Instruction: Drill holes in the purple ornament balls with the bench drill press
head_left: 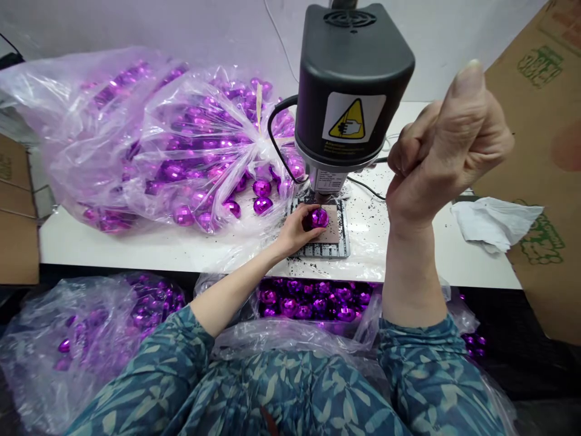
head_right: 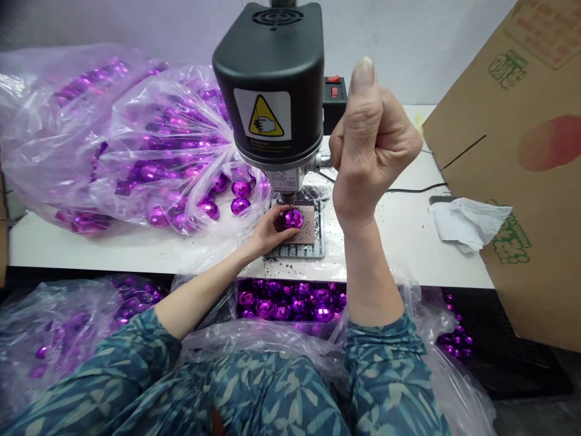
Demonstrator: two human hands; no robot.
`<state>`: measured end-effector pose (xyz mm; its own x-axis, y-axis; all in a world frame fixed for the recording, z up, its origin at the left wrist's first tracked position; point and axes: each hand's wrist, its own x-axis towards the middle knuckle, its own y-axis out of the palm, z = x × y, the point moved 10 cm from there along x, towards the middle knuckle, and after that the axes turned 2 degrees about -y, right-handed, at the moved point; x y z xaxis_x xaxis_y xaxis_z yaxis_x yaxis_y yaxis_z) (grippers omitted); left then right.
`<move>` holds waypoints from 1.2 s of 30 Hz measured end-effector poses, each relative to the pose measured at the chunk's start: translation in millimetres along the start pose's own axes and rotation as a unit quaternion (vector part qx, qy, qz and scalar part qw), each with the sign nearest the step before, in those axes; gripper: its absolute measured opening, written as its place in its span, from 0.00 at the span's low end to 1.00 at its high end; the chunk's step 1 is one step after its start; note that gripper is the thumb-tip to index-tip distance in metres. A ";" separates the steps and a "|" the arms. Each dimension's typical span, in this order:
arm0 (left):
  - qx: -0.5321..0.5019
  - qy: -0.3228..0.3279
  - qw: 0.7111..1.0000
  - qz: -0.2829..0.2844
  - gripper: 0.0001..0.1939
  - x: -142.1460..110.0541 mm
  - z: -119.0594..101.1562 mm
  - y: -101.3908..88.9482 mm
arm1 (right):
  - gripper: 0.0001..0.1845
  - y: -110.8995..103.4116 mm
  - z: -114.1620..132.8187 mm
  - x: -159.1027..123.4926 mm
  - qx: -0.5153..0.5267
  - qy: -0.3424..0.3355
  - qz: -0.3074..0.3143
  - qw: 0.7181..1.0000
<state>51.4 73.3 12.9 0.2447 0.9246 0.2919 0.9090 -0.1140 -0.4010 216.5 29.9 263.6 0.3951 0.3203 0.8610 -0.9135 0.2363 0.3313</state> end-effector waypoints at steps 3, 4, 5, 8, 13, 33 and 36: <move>-0.008 -0.006 1.000 0.000 0.27 0.9 3.7 0.6 | 0.28 -3.5 2.0 -2.7 -0.014 -0.001 -0.014 1.000; -0.008 -0.008 1.000 0.001 0.27 1.2 4.5 0.5 | 0.27 -3.9 2.5 -3.2 -0.016 -0.003 -0.016 1.000; -0.007 -0.010 1.000 0.003 0.28 1.5 5.0 0.5 | 0.27 -3.9 3.1 -3.7 -0.016 -0.005 -0.015 1.000; -0.005 -0.007 1.000 0.008 0.27 1.9 3.7 0.3 | 0.27 -4.2 6.9 -5.8 -0.015 -0.014 -0.017 1.000; -0.002 0.001 1.000 0.009 0.27 1.0 1.2 -0.2 | 0.31 -7.2 16.2 -19.1 -0.066 -0.026 -0.007 0.997; 0.015 0.035 0.999 -0.010 0.27 -1.4 0.7 0.9 | 0.24 -22.6 22.5 -52.6 0.036 -0.190 0.006 0.981; 0.012 0.037 0.999 -0.010 0.26 -1.5 0.2 0.7 | 0.26 -26.8 20.9 -58.9 0.002 -0.214 0.000 0.977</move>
<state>51.6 71.9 12.0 0.2512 0.8970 0.3638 0.9062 -0.0858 -0.4141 215.7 -14.5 212.1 0.3190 -0.0923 0.9432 -0.9142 0.2325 0.3319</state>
